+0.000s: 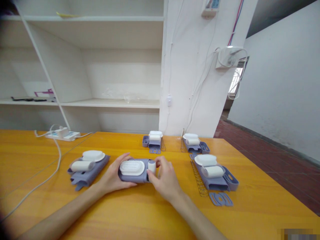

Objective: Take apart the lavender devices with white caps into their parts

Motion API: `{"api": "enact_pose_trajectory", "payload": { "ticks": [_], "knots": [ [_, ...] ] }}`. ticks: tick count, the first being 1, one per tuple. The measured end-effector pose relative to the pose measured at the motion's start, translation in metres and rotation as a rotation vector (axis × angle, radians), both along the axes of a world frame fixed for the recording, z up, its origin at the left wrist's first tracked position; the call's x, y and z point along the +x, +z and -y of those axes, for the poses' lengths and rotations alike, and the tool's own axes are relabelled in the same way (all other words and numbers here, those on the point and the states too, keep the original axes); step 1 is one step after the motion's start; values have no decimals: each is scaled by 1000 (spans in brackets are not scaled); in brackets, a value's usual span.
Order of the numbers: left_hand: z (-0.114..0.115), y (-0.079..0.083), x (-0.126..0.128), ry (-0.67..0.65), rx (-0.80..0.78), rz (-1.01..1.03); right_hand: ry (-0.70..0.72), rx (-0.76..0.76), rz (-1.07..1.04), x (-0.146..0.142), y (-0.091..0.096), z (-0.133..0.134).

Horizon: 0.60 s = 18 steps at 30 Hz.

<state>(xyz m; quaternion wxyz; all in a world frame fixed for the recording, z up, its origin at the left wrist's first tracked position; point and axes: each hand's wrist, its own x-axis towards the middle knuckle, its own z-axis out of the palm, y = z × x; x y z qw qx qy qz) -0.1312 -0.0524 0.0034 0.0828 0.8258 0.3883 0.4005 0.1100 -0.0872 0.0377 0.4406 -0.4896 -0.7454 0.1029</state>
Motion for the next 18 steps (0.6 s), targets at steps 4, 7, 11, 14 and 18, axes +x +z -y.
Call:
{"api": "enact_pose_trajectory", "payload": {
  "ticks": [4,7,11,14,18],
  "knots": [
    [-1,0,0,49,-47,36,-74,-34,-185,-3,2,-2],
    [-2,-1,-1,51,-44,30,-187,-63,-134,10,6,-14],
    [-3,-2,-1,59,-14,2,-358,-35,164,28,-1,-28],
    [-2,-2,0,66,-15,11,-413,55,389,29,-12,-28],
    [-2,0,1,69,22,-7,-422,89,511,23,-17,-23]
  ]
}}
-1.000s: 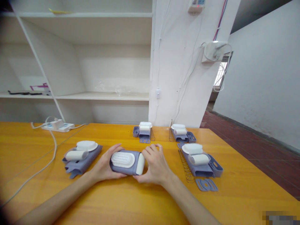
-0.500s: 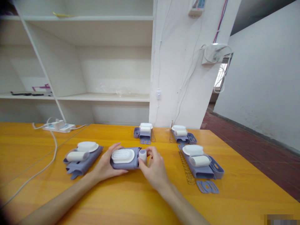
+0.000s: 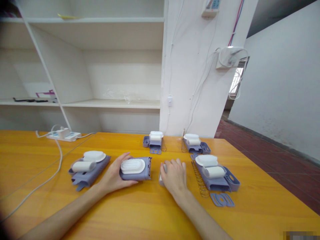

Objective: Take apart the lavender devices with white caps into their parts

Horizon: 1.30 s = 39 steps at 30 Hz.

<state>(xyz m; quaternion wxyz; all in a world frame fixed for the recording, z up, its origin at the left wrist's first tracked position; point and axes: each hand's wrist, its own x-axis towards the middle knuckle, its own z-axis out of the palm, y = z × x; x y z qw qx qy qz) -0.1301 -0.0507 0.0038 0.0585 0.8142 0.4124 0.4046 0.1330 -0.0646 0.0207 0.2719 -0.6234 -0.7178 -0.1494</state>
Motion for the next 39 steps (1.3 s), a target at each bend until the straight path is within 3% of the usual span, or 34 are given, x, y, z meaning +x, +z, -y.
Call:
{"api": "enact_pose_trajectory", "payload": {
  "ticks": [3,8,10,17,23,27,34,39],
  "knots": [
    [1,1,0,-12,28,-35,27,11,-15,0,4,4],
    [2,2,1,-10,61,-37,423,-72,17,8,7,12],
    [2,2,1,-5,73,-41,483,-110,66,14,3,12],
    [3,7,3,2,65,-46,287,-30,68,30,-3,-1],
    [9,12,10,-16,60,-91,575,-109,-125,-6,13,21],
    [16,10,22,28,29,-90,558,-236,-356,-25,6,18],
    [31,11,41,264,-180,-172,593,-333,-537,-26,-18,-2],
    [66,16,46,206,-246,-274,549,-304,-654,-34,-18,-13]
  ]
}}
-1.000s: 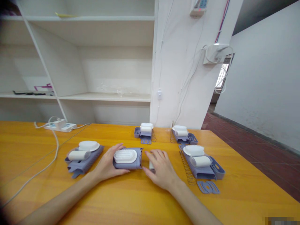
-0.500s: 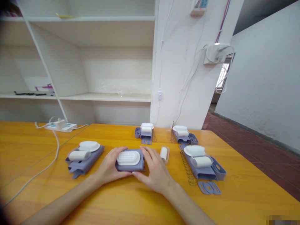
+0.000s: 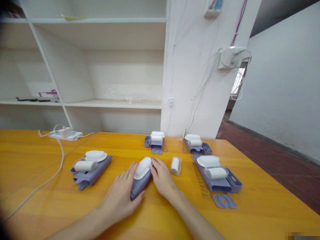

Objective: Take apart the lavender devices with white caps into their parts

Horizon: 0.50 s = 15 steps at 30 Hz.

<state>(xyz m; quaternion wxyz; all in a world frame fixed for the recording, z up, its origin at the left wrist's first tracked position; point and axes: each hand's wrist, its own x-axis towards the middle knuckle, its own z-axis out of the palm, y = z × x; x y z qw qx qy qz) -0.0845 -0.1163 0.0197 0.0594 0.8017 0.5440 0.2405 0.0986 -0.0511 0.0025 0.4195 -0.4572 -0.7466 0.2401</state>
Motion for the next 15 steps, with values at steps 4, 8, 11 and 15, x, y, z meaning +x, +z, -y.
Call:
{"api": "enact_pose_trajectory", "payload": {
  "ticks": [4,8,11,15],
  "knots": [
    [15,-5,1,-169,-65,74,-12,-109,-206,-8,1,-8],
    [1,-10,1,-204,-51,216,21,-173,-303,-15,2,-4],
    [-10,-11,1,-284,-54,214,39,-200,-360,-19,0,0],
    [-14,-10,5,-385,-66,157,20,-248,-523,-24,-8,-4]
  ]
}}
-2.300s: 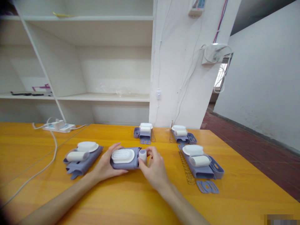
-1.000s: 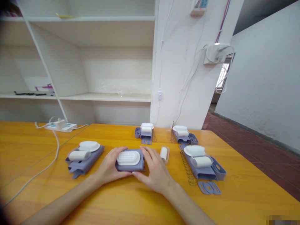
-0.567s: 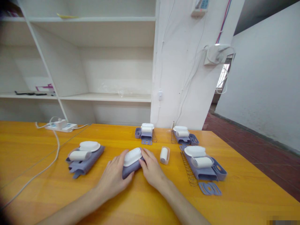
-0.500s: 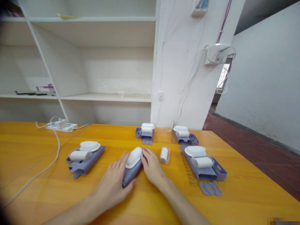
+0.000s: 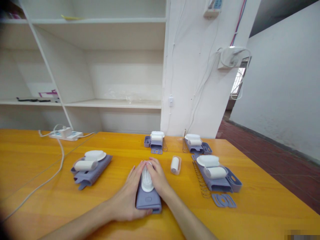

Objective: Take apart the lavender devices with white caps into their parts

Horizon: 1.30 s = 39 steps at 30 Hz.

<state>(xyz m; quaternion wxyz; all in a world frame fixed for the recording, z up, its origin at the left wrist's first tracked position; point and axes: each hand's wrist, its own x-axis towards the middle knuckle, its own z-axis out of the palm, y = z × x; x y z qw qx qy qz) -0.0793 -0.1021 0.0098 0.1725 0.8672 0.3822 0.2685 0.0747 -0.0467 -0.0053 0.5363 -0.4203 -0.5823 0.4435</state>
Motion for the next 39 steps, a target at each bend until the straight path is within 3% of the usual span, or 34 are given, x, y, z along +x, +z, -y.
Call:
{"api": "enact_pose_trajectory", "payload": {
  "ticks": [25,34,39],
  "knots": [
    [0,7,5,-110,-25,23,45,-43,-240,-6,-1,-1],
    [0,7,5,-125,-60,60,32,-75,-215,-5,12,5],
    [-1,7,5,-125,-51,76,33,-79,-228,-4,9,3]
  ]
}}
